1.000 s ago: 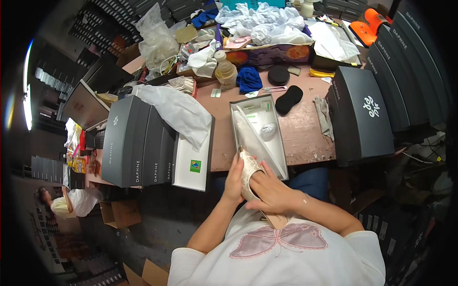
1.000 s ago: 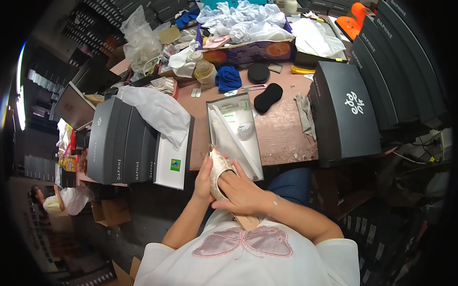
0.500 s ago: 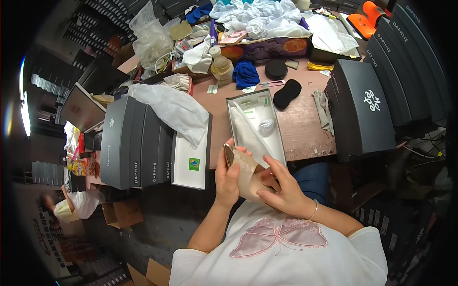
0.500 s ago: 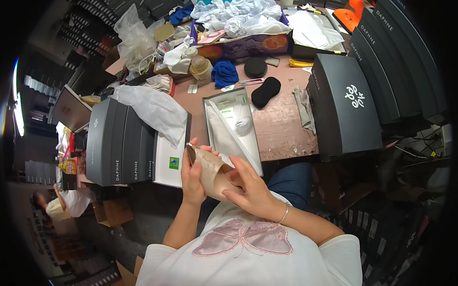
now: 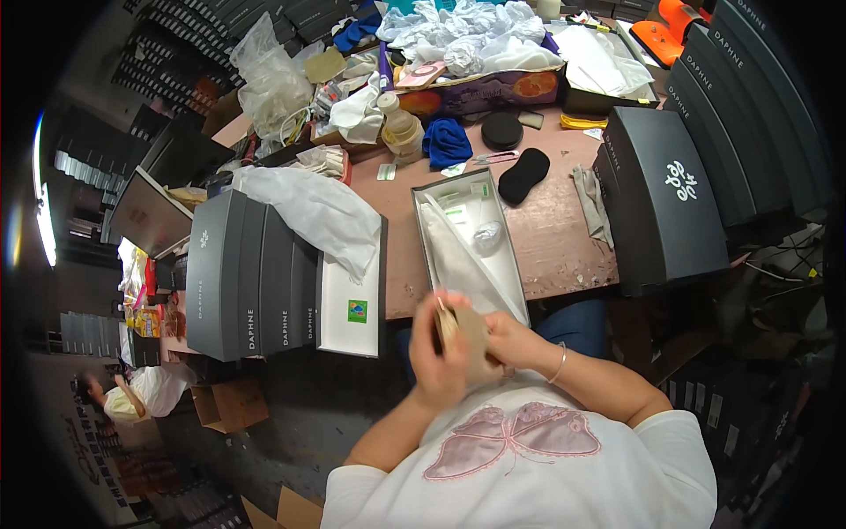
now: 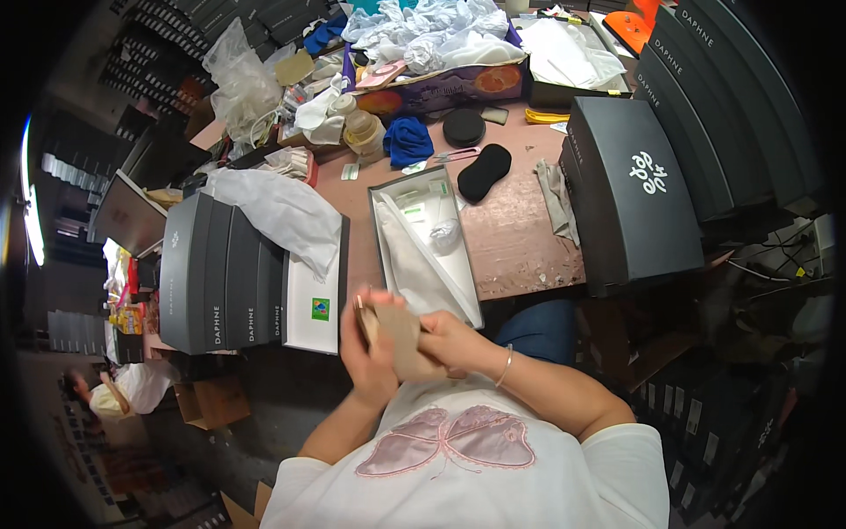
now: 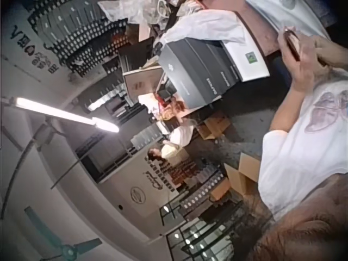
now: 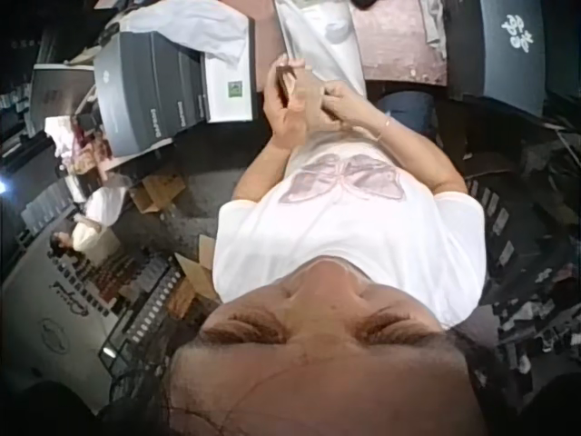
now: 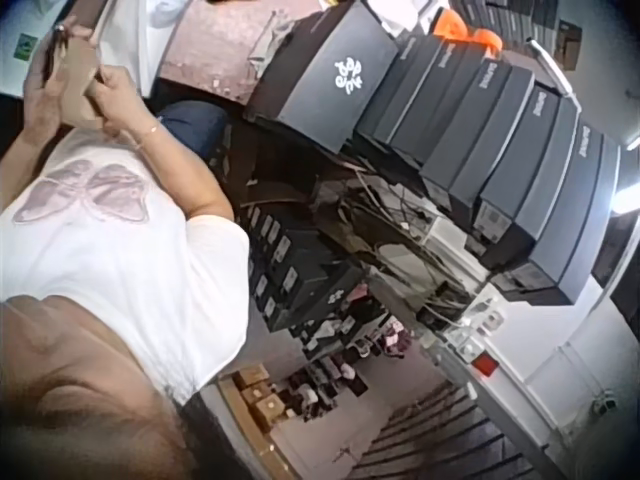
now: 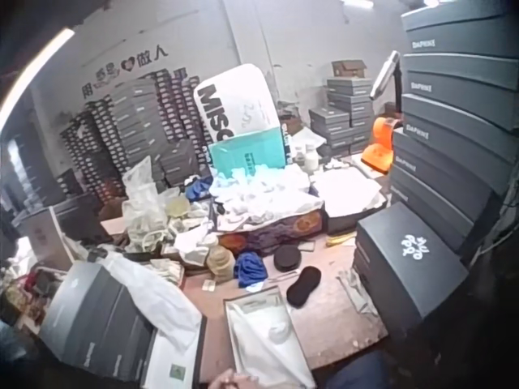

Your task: Inspecting, wiping, and packing a pair of high-heeled shoes into a box.

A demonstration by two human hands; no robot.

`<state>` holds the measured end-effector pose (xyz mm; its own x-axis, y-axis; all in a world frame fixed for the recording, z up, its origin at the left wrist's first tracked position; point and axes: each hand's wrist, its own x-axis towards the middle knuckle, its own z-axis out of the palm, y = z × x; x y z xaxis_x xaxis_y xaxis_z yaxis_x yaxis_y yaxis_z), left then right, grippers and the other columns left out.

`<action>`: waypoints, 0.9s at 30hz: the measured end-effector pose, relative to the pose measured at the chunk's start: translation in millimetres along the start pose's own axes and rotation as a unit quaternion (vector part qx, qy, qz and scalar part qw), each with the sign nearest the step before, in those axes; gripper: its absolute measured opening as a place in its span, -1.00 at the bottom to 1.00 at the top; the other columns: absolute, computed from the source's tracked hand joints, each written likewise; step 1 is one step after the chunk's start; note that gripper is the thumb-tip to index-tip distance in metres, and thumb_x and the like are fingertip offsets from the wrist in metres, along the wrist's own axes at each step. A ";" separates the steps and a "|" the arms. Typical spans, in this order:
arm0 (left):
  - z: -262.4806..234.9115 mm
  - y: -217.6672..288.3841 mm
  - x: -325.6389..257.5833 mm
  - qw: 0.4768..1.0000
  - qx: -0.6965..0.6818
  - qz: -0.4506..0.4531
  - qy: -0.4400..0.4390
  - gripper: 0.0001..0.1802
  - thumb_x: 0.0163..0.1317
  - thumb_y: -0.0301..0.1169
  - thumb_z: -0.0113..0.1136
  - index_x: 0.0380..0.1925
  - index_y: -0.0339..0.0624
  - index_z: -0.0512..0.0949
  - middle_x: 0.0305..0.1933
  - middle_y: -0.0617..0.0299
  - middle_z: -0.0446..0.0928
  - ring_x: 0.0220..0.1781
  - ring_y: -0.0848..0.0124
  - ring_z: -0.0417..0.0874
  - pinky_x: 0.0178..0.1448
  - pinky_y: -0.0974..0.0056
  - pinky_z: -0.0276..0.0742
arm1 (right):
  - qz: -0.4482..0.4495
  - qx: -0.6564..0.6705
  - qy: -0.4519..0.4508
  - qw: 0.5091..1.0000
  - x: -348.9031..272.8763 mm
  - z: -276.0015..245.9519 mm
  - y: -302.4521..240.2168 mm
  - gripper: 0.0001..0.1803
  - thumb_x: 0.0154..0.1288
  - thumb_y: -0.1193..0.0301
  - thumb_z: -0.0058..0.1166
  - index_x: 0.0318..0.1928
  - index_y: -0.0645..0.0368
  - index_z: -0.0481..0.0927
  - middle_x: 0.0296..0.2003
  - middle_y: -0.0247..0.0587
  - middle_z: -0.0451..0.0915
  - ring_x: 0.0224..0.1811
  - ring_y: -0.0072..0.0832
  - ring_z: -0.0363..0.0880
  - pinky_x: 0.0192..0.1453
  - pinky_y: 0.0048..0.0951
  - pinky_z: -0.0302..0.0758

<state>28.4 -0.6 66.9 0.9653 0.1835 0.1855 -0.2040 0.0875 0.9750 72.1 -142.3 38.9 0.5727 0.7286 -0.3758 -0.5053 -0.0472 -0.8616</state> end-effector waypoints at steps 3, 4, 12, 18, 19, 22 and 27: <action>-11.1 -8.1 35.5 0.976 -0.180 -0.100 0.069 -0.42 0.35 -0.25 0.08 0.28 -0.26 0.20 0.09 0.06 0.41 0.10 0.26 0.50 0.19 0.20 0.46 | -0.014 0.063 0.002 0.998 15.5 1.4 -11.1 -0.57 0.50 0.23 -0.14 0.22 0.23 0.43 -0.27 -0.39 0.54 -0.30 -0.76 0.39 -0.28 -0.62 0.41; -15.6 -2.1 45.3 0.966 -0.199 -0.116 0.118 -0.44 0.37 -0.24 0.05 0.29 -0.22 0.20 0.09 0.08 0.38 0.08 0.27 0.50 0.17 0.18 0.48 | 0.004 0.056 -0.020 0.998 9.1 -8.3 -31.2 -0.48 0.49 0.22 -0.12 0.33 0.20 0.25 -0.10 -0.30 0.50 -0.16 -0.69 0.42 -0.14 -0.58 0.43; -77.3 -36.3 44.2 0.842 -0.335 -0.258 0.335 -0.47 0.33 -0.06 0.11 0.16 -0.12 0.33 0.11 0.13 0.41 0.13 0.28 0.46 0.26 0.13 0.40 | -0.168 0.053 0.014 0.984 -4.6 -33.0 -8.1 -0.30 0.32 0.48 0.12 0.41 0.18 0.13 0.23 -0.13 0.34 0.22 -0.39 0.43 0.15 -0.39 0.52; -86.2 -33.2 2.4 0.881 -0.305 -0.233 0.277 -0.56 0.28 0.01 0.17 -0.11 -0.11 0.46 -0.06 0.17 0.50 0.06 0.34 0.50 0.18 0.17 0.42 | -0.079 0.242 0.029 0.967 -3.6 -40.9 -0.6 -0.48 0.40 0.45 0.03 0.32 0.21 0.26 0.03 -0.14 0.50 -0.03 -0.37 0.62 -0.08 -0.45 0.65; -87.6 -33.8 -1.5 0.884 -0.298 -0.226 0.281 -0.55 0.27 0.02 0.18 -0.12 -0.11 0.47 -0.06 0.17 0.50 0.06 0.35 0.50 0.17 0.18 0.43 | -0.076 0.244 0.019 0.967 -4.4 -39.4 -1.3 -0.48 0.40 0.45 0.03 0.32 0.21 0.26 0.03 -0.14 0.50 -0.03 -0.38 0.61 -0.08 -0.45 0.65; -85.2 -33.0 -4.2 0.879 -0.291 -0.214 0.310 -0.54 0.26 0.03 0.19 -0.14 -0.13 0.46 -0.13 0.21 0.49 0.02 0.38 0.50 0.15 0.22 0.40 | -0.066 0.254 0.002 0.965 -4.5 -35.8 1.7 -0.49 0.39 0.45 0.04 0.31 0.21 0.28 0.02 -0.15 0.51 -0.01 -0.39 0.61 -0.08 -0.46 0.66; -85.9 -29.8 -3.8 0.881 -0.275 -0.209 0.324 -0.54 0.27 0.03 0.18 -0.14 -0.13 0.44 -0.14 0.24 0.47 0.01 0.41 0.49 0.16 0.22 0.38 | -0.049 0.272 0.015 0.961 -0.6 -33.1 9.1 -0.52 0.34 0.49 0.09 0.25 0.22 0.35 -0.03 -0.12 0.54 -0.01 -0.35 0.62 -0.06 -0.42 0.65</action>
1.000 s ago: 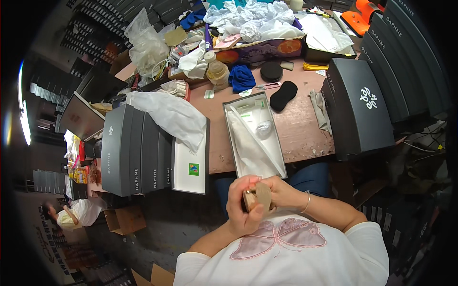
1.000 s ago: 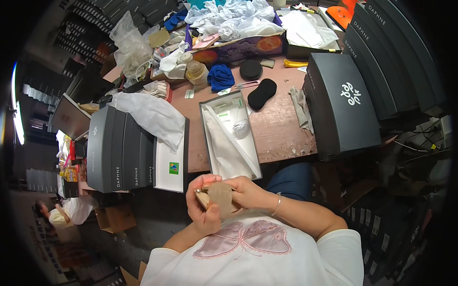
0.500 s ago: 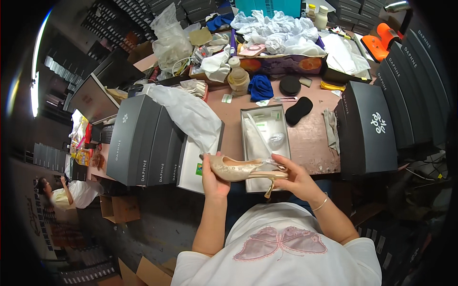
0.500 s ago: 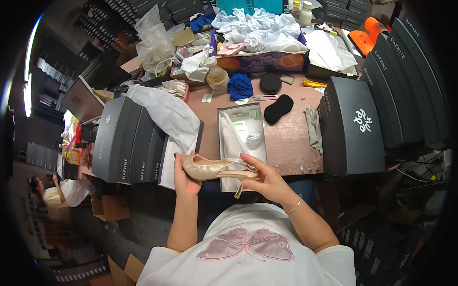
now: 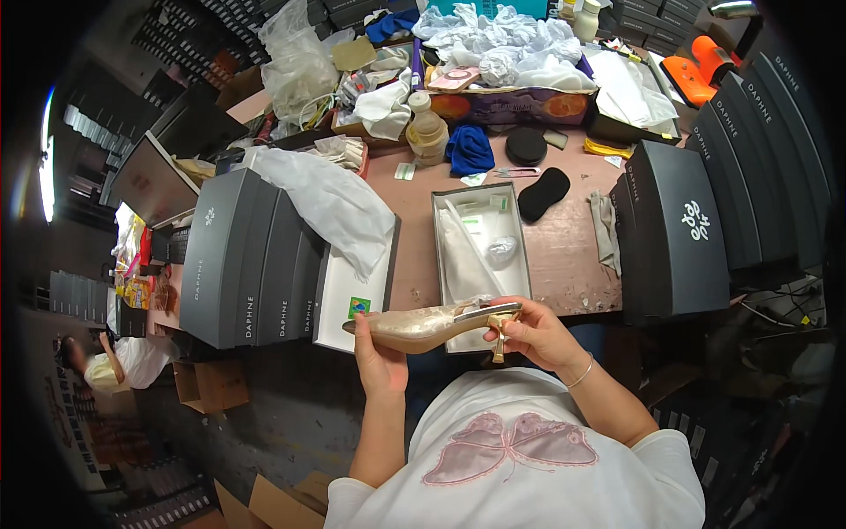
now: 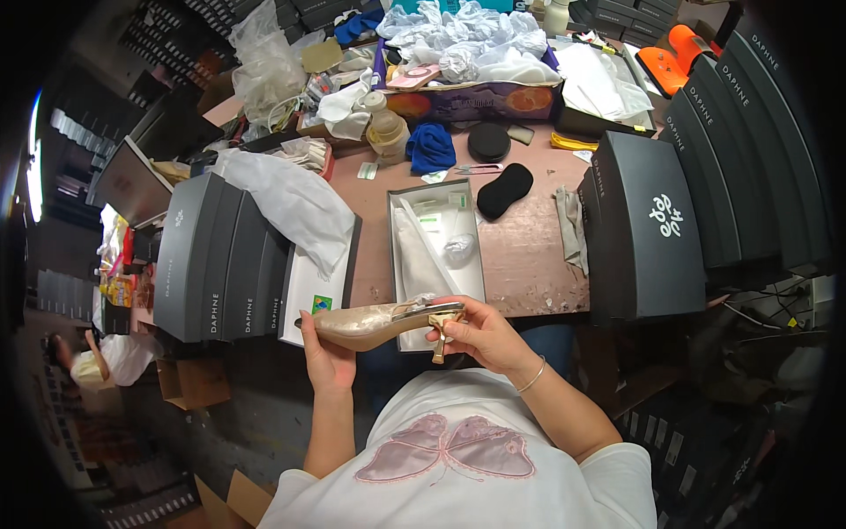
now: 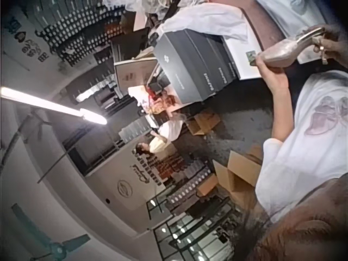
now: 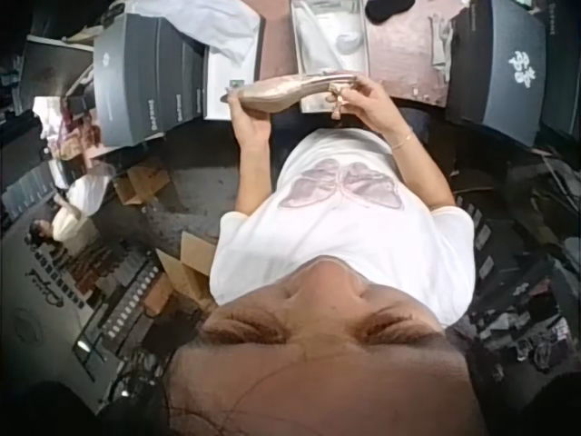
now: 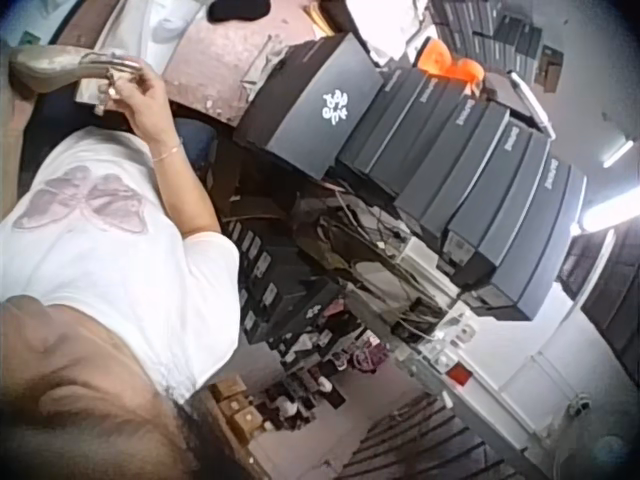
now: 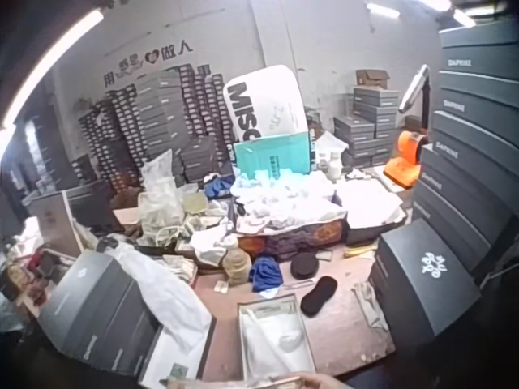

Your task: Inspecting, wiping, and packing a pair of high-heeled shoes into a box.

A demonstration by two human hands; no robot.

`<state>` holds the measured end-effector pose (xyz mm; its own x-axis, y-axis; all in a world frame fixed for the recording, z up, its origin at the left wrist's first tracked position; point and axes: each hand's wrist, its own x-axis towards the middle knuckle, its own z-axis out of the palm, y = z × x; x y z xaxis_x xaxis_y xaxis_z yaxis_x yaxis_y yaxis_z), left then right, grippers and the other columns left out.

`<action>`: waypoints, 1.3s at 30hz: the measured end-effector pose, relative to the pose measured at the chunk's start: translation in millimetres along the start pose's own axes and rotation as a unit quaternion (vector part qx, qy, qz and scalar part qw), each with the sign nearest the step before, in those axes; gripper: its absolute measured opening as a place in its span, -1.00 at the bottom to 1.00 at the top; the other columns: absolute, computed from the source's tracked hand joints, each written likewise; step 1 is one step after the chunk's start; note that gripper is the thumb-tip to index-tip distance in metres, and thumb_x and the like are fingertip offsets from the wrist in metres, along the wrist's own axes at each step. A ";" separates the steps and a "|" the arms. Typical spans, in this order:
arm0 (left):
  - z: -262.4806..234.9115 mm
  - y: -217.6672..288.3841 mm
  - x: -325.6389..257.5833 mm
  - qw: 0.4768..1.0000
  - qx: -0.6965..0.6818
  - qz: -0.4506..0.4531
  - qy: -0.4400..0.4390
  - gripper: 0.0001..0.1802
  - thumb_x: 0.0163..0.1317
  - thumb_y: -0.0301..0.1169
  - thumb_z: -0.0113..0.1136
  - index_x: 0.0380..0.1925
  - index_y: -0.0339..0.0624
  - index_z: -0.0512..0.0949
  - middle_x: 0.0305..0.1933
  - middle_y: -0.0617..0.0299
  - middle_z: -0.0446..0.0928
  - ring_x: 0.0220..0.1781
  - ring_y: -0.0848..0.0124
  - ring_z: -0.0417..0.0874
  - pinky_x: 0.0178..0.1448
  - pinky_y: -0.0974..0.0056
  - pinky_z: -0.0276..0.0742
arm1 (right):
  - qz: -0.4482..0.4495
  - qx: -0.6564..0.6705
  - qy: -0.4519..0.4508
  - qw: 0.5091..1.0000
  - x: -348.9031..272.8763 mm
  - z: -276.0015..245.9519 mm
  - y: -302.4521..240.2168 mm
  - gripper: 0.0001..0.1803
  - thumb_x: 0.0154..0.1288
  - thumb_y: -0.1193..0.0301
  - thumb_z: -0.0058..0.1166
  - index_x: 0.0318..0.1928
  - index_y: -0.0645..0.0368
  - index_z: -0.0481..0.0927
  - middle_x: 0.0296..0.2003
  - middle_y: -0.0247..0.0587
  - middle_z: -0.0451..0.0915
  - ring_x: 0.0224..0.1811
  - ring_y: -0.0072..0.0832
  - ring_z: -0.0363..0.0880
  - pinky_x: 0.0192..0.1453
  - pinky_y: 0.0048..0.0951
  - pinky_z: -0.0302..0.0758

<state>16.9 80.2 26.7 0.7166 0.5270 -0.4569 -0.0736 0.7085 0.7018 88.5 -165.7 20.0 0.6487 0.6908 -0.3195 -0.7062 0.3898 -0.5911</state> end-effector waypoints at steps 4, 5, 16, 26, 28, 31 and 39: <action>-3.0 1.7 1.8 1.000 0.002 0.013 -0.017 -0.44 0.26 0.10 0.15 0.01 -0.10 0.40 -0.01 0.21 0.43 0.10 0.37 0.45 0.20 0.18 0.36 | -0.001 -0.007 0.002 1.000 -0.4 1.9 2.6 -0.57 0.35 0.49 0.07 0.21 0.24 0.38 -0.02 -0.12 0.54 0.01 -0.35 0.61 -0.03 -0.42 0.64; -1.0 0.3 1.8 1.000 -0.002 0.018 -0.017 -0.40 0.25 0.13 0.14 0.06 -0.08 0.39 0.03 0.21 0.42 0.12 0.35 0.44 0.21 0.15 0.36 | -0.006 0.001 -0.002 1.000 -0.5 1.9 5.0 -0.57 0.36 0.49 0.06 0.21 0.23 0.38 -0.02 -0.14 0.54 0.03 -0.35 0.60 -0.02 -0.43 0.64; 34.3 -22.0 -1.1 0.983 -0.112 -0.120 -0.080 -0.25 0.25 0.27 -0.01 -0.02 -0.27 0.45 -0.45 0.27 0.40 -0.41 0.36 0.47 -0.29 0.23 0.53 | -0.022 -0.214 0.043 0.976 -7.6 -28.7 -20.6 -0.66 0.33 0.43 0.10 0.06 0.32 0.57 -0.05 -0.18 0.59 -0.09 -0.47 0.57 0.00 -0.44 0.52; 51.2 -51.2 -14.8 0.966 -0.067 -0.233 -0.090 -0.22 0.25 0.30 -0.04 0.08 -0.23 0.37 -0.32 0.24 0.42 -0.38 0.41 0.41 -0.22 0.24 0.43 | -0.279 -0.745 0.436 0.420 62.5 -175.7 -116.7 -0.75 0.25 0.49 0.05 -0.05 0.25 0.57 -0.04 0.06 0.53 -0.02 -0.06 0.52 0.02 -0.16 0.51; 60.8 -49.1 -12.9 0.966 -0.035 -0.241 -0.086 -0.24 0.27 0.29 -0.06 0.08 -0.23 0.36 -0.32 0.24 0.42 -0.39 0.41 0.41 -0.22 0.24 0.42 | -0.191 -0.779 0.446 0.398 78.9 -193.4 -117.5 -0.76 0.27 0.47 0.03 -0.07 0.23 0.57 -0.01 0.08 0.52 0.01 -0.03 0.50 0.03 -0.13 0.50; 63.8 -46.5 -10.5 0.966 -0.030 -0.245 -0.071 -0.26 0.29 0.27 -0.10 0.07 -0.21 0.37 -0.32 0.23 0.43 -0.35 0.36 0.47 -0.22 0.23 0.45 | -0.137 -0.783 0.444 0.413 86.9 -230.1 -112.3 -0.77 0.28 0.45 0.02 -0.09 0.23 0.59 -0.09 0.10 0.56 -0.05 0.01 0.52 0.01 -0.11 0.50; 32.0 -48.7 -31.7 0.960 -0.040 -0.272 -0.060 -0.27 0.25 0.31 -0.06 0.06 -0.13 0.38 -0.25 0.22 0.45 -0.31 0.33 0.53 -0.16 0.16 0.52 | -0.093 -0.451 0.241 0.855 10.5 -90.3 -69.2 -0.83 0.26 0.44 0.11 -0.23 0.30 0.63 -0.44 -0.31 0.61 -0.40 -0.67 0.52 -0.33 -0.58 0.46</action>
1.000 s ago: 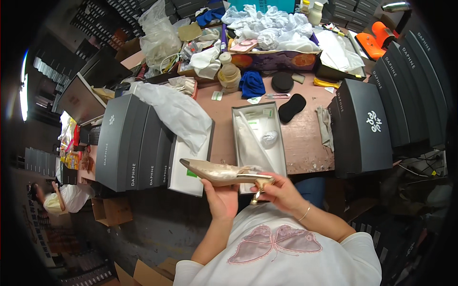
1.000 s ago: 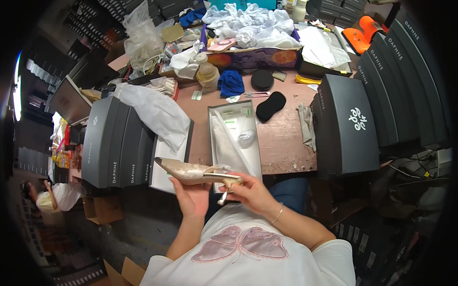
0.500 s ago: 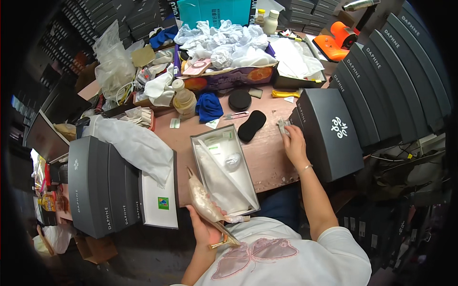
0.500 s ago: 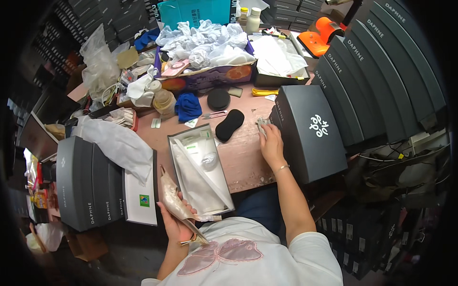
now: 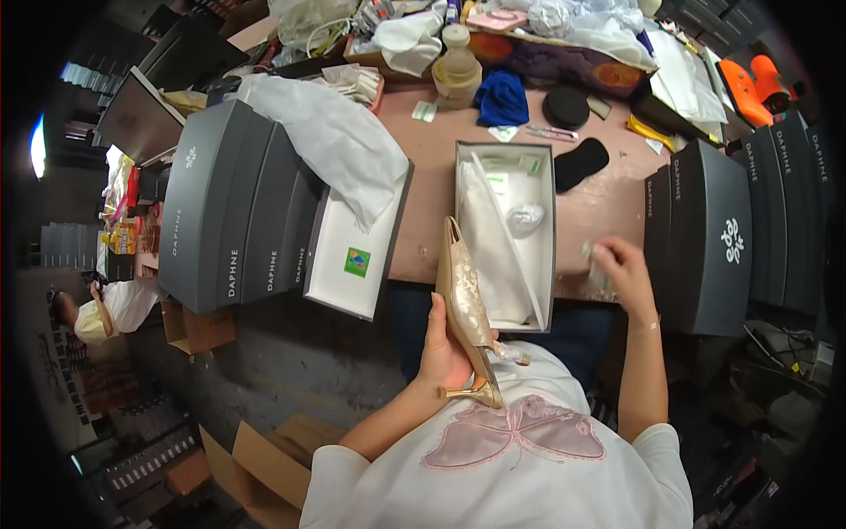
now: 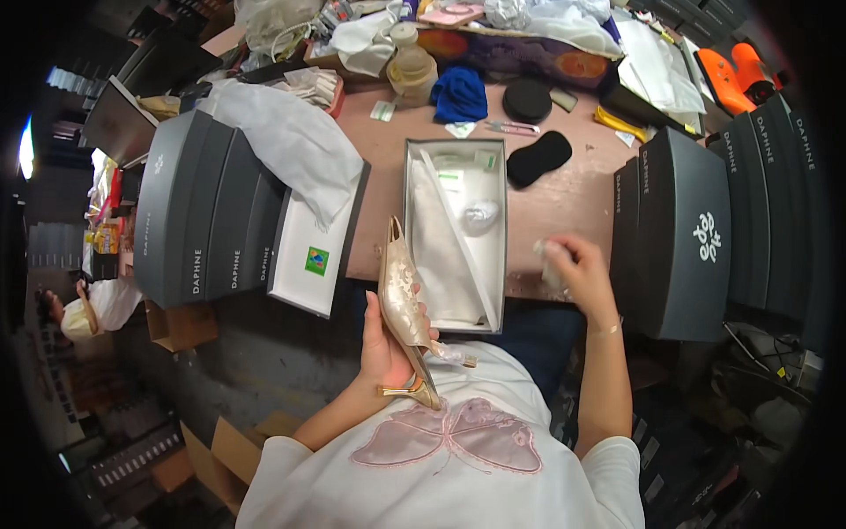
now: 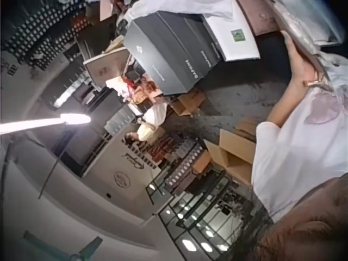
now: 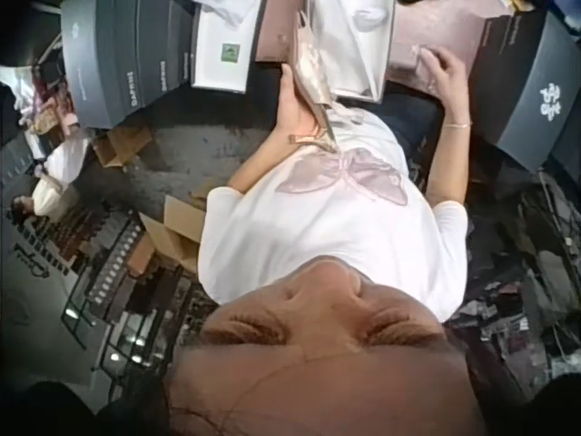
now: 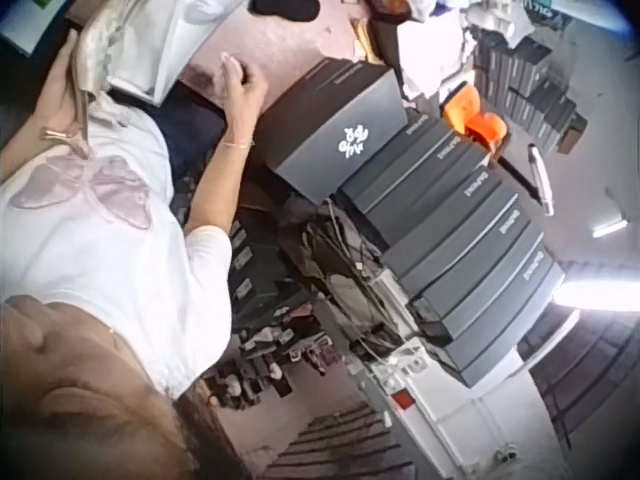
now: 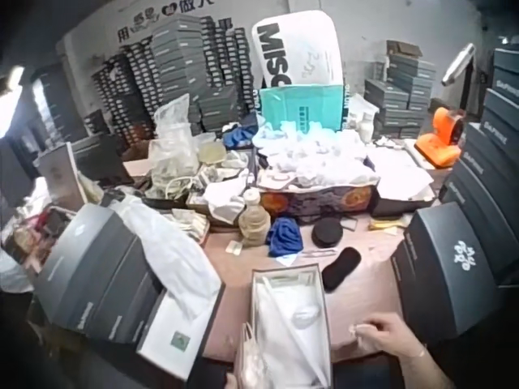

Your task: Inspecting, wiping, and packing a pair of high-heeled shoes into a box.

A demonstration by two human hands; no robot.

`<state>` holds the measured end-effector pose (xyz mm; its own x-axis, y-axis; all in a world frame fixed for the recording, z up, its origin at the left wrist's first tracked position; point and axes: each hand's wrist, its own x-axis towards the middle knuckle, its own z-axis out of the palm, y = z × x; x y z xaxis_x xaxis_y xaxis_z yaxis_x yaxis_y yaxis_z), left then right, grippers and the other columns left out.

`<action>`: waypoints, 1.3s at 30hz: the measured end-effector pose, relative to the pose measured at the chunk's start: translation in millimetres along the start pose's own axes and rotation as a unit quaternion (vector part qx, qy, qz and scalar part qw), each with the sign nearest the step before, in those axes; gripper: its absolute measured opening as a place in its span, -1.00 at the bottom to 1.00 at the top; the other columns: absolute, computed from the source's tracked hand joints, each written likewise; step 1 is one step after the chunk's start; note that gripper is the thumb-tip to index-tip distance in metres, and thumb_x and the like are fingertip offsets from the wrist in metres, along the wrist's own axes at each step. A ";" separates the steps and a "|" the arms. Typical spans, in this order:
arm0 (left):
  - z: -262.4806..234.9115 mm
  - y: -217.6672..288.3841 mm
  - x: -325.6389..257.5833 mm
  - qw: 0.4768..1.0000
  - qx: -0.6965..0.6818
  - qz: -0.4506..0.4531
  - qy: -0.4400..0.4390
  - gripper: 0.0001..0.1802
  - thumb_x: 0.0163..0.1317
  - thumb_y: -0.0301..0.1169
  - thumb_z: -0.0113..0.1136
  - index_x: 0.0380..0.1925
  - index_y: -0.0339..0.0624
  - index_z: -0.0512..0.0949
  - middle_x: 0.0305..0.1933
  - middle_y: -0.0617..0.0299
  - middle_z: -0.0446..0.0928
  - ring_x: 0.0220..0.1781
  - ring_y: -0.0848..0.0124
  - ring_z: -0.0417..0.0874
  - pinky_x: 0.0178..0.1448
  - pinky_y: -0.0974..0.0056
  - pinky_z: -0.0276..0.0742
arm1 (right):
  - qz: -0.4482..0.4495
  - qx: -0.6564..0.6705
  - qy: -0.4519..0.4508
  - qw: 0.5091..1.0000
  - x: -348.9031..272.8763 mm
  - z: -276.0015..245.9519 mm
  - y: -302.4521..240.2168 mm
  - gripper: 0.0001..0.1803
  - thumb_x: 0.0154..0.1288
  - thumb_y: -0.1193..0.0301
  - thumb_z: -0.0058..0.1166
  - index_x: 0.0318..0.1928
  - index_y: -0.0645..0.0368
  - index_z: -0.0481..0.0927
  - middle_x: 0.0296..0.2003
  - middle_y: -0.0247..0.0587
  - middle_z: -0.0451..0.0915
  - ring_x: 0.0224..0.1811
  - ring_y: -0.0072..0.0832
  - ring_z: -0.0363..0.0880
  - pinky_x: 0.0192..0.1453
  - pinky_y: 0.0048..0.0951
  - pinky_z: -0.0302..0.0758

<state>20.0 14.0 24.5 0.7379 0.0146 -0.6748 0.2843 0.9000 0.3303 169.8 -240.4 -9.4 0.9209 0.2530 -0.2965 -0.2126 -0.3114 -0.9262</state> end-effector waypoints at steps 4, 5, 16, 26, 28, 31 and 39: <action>-8.4 -14.9 -11.5 0.998 0.054 -0.006 0.029 -0.25 0.20 0.33 -0.02 0.03 -0.12 0.38 -0.24 0.20 0.46 -0.28 0.30 0.55 -0.14 0.13 0.53 | -0.095 0.017 -0.204 0.974 -91.8 33.9 -36.8 -0.86 0.10 0.51 0.24 -0.28 0.24 0.68 -0.36 -0.25 0.64 -0.31 -0.48 0.58 -0.21 -0.45 0.48; -9.0 -17.6 -12.8 0.997 0.073 0.000 0.035 -0.24 0.19 0.34 -0.02 0.03 -0.12 0.38 -0.24 0.20 0.46 -0.27 0.29 0.56 -0.14 0.13 0.54 | -0.120 0.013 -0.201 0.972 -107.1 45.7 -39.1 -0.84 0.08 0.49 0.28 -0.28 0.24 0.69 -0.36 -0.23 0.63 -0.33 -0.43 0.57 -0.23 -0.45 0.47; -10.5 -27.7 -25.4 0.996 0.075 0.041 0.011 -0.29 0.24 0.29 -0.02 0.04 -0.12 0.38 -0.19 0.20 0.46 -0.20 0.34 0.56 -0.13 0.18 0.55 | -0.441 -0.136 -0.110 0.880 -120.6 98.3 -51.7 -0.66 0.01 0.48 0.35 -0.15 0.22 0.61 -0.37 -0.24 0.52 -0.44 -0.34 0.50 -0.38 -0.36 0.44; -17.6 -36.5 -27.0 0.997 0.063 0.017 0.031 -0.34 0.25 0.26 0.01 0.03 -0.08 0.40 -0.20 0.25 0.45 -0.25 0.38 0.54 -0.18 0.20 0.54 | -0.367 -0.100 -0.166 0.910 -140.5 90.0 -42.5 -0.75 0.01 0.51 0.33 -0.25 0.23 0.60 -0.41 -0.21 0.52 -0.40 -0.29 0.54 -0.36 -0.38 0.50; -8.1 -39.7 -30.0 0.997 0.061 0.024 0.050 -0.36 0.26 0.24 0.02 0.02 -0.08 0.40 -0.21 0.24 0.44 -0.26 0.37 0.53 -0.19 0.19 0.54 | -0.387 -0.115 -0.141 0.904 -136.7 92.3 -45.2 -0.75 0.00 0.51 0.33 -0.26 0.23 0.60 -0.41 -0.20 0.52 -0.40 -0.29 0.55 -0.36 -0.38 0.50; -6.2 -40.8 -30.9 0.996 0.053 0.038 0.054 -0.37 0.26 0.22 0.05 0.03 -0.08 0.39 -0.20 0.24 0.44 -0.25 0.37 0.53 -0.16 0.19 0.53 | -0.406 -0.127 -0.121 0.897 -125.7 100.2 -54.4 -0.76 0.01 0.52 0.32 -0.25 0.21 0.61 -0.42 -0.20 0.51 -0.41 -0.29 0.55 -0.35 -0.37 0.51; -8.3 -40.3 -33.4 0.999 0.030 0.002 0.042 -0.35 0.24 0.26 0.02 0.02 -0.06 0.40 -0.20 0.24 0.44 -0.25 0.37 0.54 -0.17 0.20 0.54 | -0.418 -0.094 -0.118 0.896 -126.8 93.6 -46.7 -0.77 0.04 0.55 0.30 -0.25 0.23 0.60 -0.42 -0.19 0.52 -0.41 -0.27 0.54 -0.36 -0.36 0.49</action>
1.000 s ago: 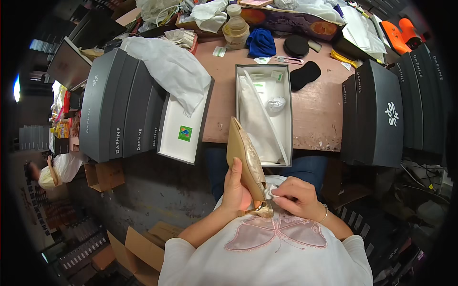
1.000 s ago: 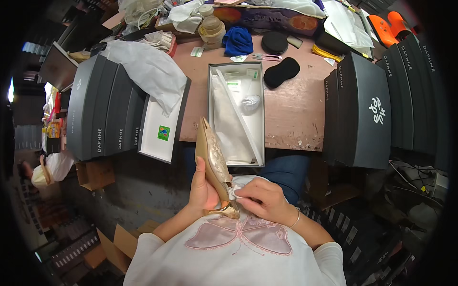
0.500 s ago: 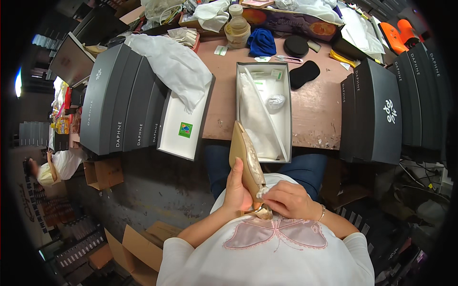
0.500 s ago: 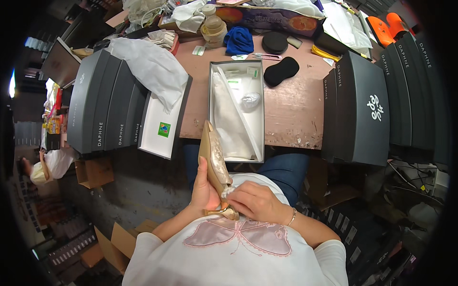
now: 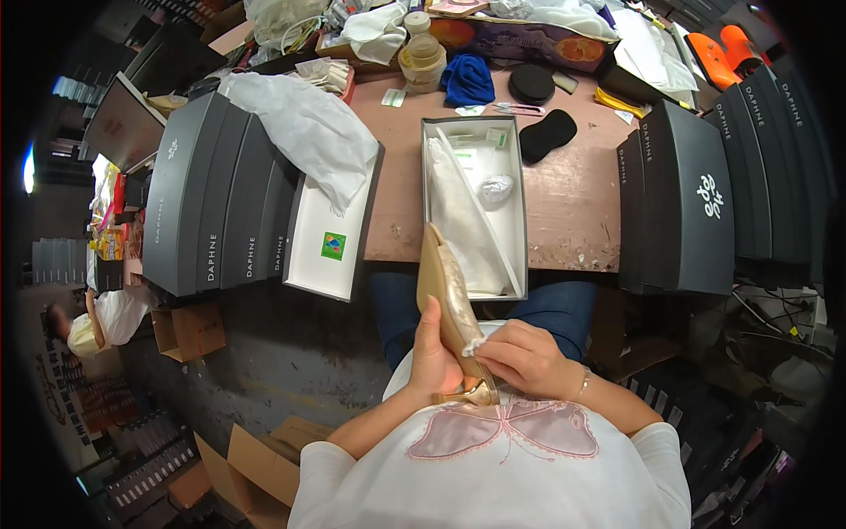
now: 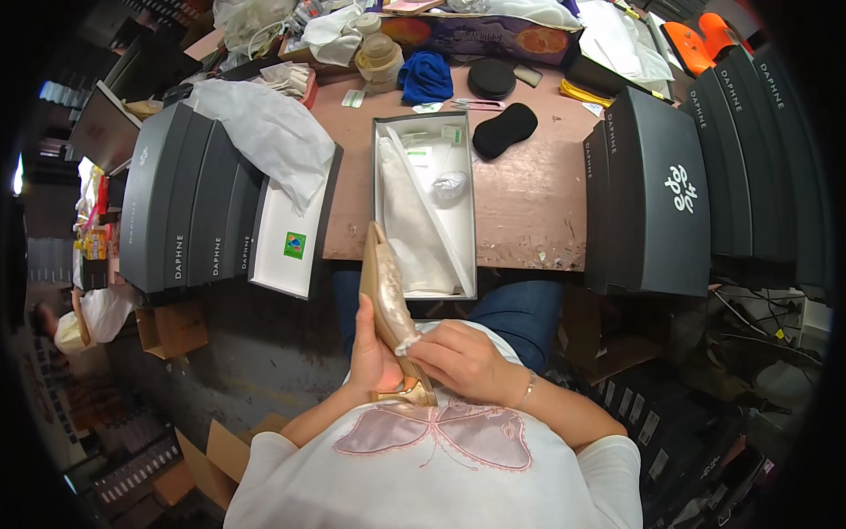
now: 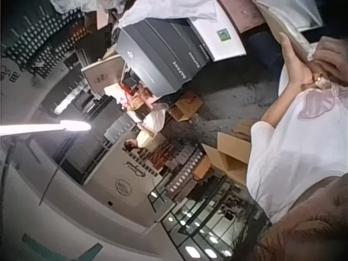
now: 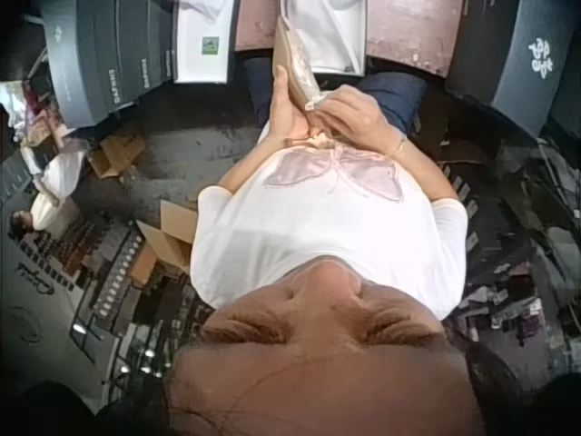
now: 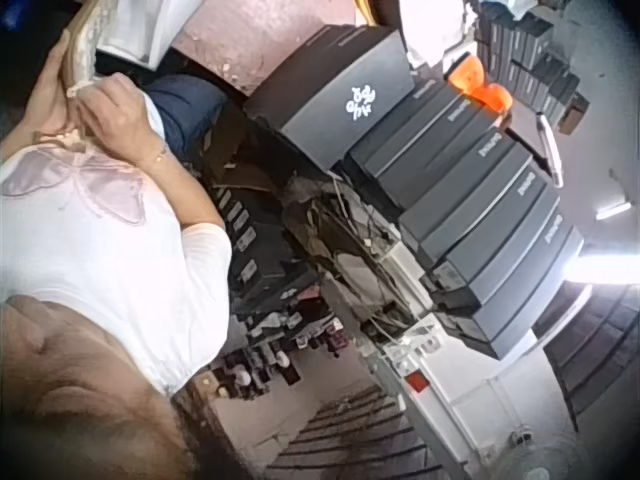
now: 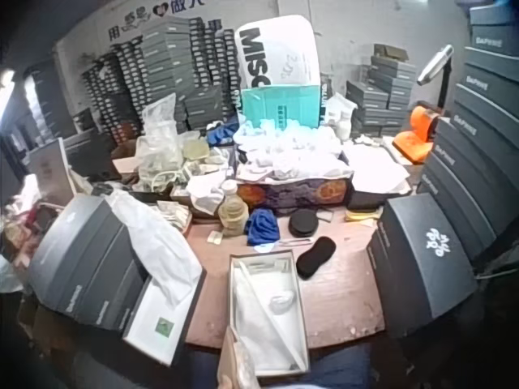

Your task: Inspecting, wiping, and packing a pair of high-heeled shoes into a box.

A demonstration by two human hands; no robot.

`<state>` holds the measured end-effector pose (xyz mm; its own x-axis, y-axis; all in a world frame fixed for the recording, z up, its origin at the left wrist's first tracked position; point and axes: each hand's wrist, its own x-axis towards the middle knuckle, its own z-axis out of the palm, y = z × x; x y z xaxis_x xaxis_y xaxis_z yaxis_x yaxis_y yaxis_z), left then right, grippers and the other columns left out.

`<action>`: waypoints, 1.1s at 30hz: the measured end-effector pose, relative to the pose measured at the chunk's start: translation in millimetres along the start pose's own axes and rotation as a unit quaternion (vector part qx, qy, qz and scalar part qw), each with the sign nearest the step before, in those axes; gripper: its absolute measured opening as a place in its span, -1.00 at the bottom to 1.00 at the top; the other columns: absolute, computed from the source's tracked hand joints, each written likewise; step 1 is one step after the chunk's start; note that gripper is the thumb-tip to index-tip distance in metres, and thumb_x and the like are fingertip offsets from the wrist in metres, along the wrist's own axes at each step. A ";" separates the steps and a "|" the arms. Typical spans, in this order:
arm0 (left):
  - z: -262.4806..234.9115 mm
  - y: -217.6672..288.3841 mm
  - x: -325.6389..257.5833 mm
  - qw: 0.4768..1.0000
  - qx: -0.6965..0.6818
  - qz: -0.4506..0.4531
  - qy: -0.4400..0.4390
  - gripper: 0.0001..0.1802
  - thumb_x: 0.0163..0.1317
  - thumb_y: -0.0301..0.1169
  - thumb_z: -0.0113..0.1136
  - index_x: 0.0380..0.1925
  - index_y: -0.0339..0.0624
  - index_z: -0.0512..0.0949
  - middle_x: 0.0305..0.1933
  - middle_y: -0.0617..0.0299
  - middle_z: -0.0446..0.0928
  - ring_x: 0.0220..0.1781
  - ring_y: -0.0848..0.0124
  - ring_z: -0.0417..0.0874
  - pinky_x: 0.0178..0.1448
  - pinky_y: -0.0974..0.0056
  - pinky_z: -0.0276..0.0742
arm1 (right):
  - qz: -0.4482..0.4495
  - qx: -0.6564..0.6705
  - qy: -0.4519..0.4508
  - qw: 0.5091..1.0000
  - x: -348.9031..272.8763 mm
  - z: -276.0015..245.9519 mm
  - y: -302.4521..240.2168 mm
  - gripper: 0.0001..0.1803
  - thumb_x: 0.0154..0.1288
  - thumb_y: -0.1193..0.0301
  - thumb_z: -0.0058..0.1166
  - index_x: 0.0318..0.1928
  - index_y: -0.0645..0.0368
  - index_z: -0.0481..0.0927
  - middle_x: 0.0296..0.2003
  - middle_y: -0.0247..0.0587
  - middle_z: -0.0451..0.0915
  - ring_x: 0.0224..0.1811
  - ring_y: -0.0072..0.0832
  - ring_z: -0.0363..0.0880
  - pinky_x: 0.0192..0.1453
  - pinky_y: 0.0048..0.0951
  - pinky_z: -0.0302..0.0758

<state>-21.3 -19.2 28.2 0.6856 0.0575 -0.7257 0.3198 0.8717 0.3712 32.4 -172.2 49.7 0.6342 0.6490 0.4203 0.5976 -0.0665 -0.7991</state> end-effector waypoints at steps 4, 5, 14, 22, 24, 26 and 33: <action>2.9 3.1 -2.8 0.997 0.060 0.045 0.017 -0.34 0.23 0.29 0.02 -0.01 -0.05 0.42 -0.26 0.27 0.45 -0.28 0.36 0.55 -0.19 0.20 0.55 | 0.050 0.047 -0.036 0.997 -12.4 -1.1 -4.0 -0.78 0.04 0.53 0.31 -0.25 0.25 0.59 -0.42 -0.19 0.51 -0.41 -0.27 0.53 -0.36 -0.37 0.49; -0.2 3.1 -0.9 0.999 0.045 0.025 0.017 -0.34 0.22 0.29 0.02 -0.02 -0.05 0.42 -0.30 0.26 0.45 -0.30 0.35 0.55 -0.20 0.20 0.55 | 0.051 0.058 -0.062 0.995 -16.0 -5.0 -3.8 -0.76 0.04 0.52 0.31 -0.25 0.25 0.59 -0.43 -0.18 0.50 -0.40 -0.27 0.53 -0.35 -0.36 0.49; -1.6 3.0 0.1 0.999 0.048 0.024 0.006 -0.34 0.22 0.28 0.02 -0.01 -0.05 0.41 -0.29 0.22 0.45 -0.32 0.35 0.54 -0.22 0.20 0.53 | 0.027 0.061 -0.069 0.995 -9.5 -5.8 -3.1 -0.74 0.01 0.55 0.30 -0.23 0.24 0.58 -0.40 -0.19 0.51 -0.40 -0.27 0.53 -0.34 -0.35 0.49; 6.1 5.0 0.6 0.998 0.044 0.038 0.014 -0.35 0.24 0.26 0.02 0.02 -0.06 0.39 -0.28 0.23 0.45 -0.28 0.34 0.54 -0.21 0.19 0.54 | 0.071 0.081 -0.094 0.990 -5.3 -10.3 -3.8 -0.81 0.10 0.54 0.26 -0.24 0.24 0.58 -0.39 -0.17 0.48 -0.37 -0.24 0.53 -0.33 -0.32 0.49; 1.8 5.9 3.3 0.998 0.047 0.027 0.019 -0.35 0.23 0.27 0.02 0.00 -0.06 0.40 -0.28 0.22 0.46 -0.29 0.35 0.55 -0.22 0.19 0.54 | 0.093 0.098 -0.114 0.984 -5.7 -15.3 -7.7 -0.83 0.16 0.50 0.24 -0.23 0.23 0.58 -0.39 -0.15 0.50 -0.35 -0.23 0.53 -0.28 -0.32 0.50; -0.2 5.7 6.1 1.000 0.022 0.005 0.003 -0.36 0.21 0.28 0.04 -0.06 -0.06 0.41 -0.32 0.22 0.46 -0.35 0.34 0.55 -0.26 0.20 0.55 | 0.114 0.108 -0.100 0.982 1.8 -19.5 -10.0 -0.84 0.17 0.48 0.24 -0.23 0.22 0.58 -0.40 -0.15 0.50 -0.34 -0.23 0.54 -0.24 -0.33 0.50; 1.4 15.9 10.3 1.000 0.012 0.012 0.002 -0.34 0.16 0.32 0.06 -0.07 -0.01 0.41 -0.34 0.23 0.46 -0.37 0.31 0.55 -0.26 0.18 0.56 | 0.263 0.190 -0.096 0.941 7.0 -16.1 -7.8 -0.81 0.19 0.48 0.26 -0.19 0.25 0.61 -0.28 -0.20 0.57 -0.27 -0.46 0.57 -0.19 -0.48 0.50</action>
<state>-8.2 -5.4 27.5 0.6909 0.0797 -0.7185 0.3188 0.8585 0.4018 40.1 -179.4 65.7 0.6706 0.7299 -0.1322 -0.0160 -0.1640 -0.9863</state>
